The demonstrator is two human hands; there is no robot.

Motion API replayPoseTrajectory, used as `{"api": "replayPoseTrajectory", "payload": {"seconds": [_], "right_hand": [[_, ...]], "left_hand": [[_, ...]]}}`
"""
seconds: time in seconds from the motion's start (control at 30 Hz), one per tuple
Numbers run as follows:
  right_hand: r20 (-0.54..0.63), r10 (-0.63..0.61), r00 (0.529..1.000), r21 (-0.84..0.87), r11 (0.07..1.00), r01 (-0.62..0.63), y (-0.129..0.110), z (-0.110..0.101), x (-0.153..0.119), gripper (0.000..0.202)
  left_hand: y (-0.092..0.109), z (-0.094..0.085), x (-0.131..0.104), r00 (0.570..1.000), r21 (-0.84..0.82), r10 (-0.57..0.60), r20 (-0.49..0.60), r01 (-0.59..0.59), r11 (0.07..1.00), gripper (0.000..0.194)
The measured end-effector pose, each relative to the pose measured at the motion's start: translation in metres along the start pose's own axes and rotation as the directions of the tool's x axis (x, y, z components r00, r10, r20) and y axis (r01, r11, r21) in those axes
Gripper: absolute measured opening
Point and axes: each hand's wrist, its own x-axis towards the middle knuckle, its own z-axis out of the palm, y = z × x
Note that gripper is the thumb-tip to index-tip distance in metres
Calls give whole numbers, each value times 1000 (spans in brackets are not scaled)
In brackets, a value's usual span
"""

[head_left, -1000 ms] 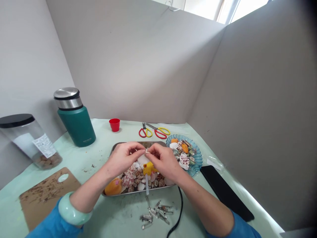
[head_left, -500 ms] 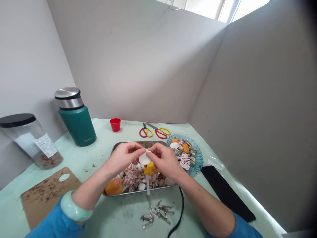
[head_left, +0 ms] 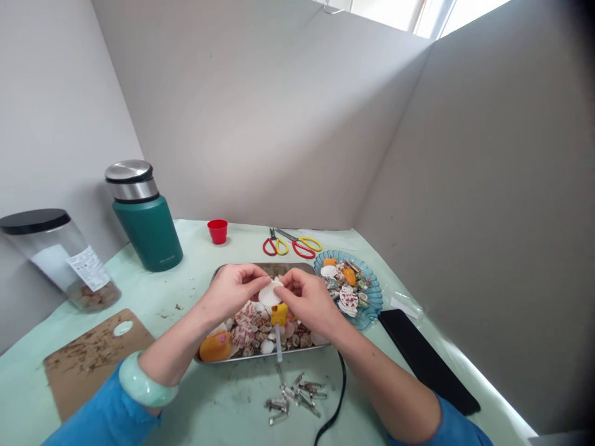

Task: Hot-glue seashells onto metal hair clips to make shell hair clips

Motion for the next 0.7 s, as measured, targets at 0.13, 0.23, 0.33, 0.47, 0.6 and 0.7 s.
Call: {"api": "replayPoseTrajectory", "payload": {"seconds": [0.13, 0.23, 0.33, 0.47, 0.6, 0.7], "right_hand": [[56, -14, 998, -129, 991, 21, 0, -3, 0, 12], [37, -42, 998, -179, 983, 48, -3, -7, 1, 21], [-16, -65, 998, -175, 983, 61, -6, -17, 3, 18], [-170, 26, 985, -127, 991, -48, 7, -50, -10, 19], [-469, 201, 860, -140, 944, -298, 45, -96, -58, 28], [-473, 458, 752, -54, 838, -544, 68, -112, -101, 29]], "left_hand": [[-10, -6, 5, 1000, 192, -6, 6, 5, 981, 25], [-18, -10, 7, 998, 433, 50, 42, -63, 899, 21], [-24, -10, 8, 987, 598, 23, 158, -114, 793, 19], [-29, -6, 6, 983, 724, -37, 179, -106, 682, 20], [-32, -4, 6, 980, 749, -71, 184, -93, 656, 19], [-31, -3, 6, 981, 751, -29, 190, -127, 648, 21]]}}
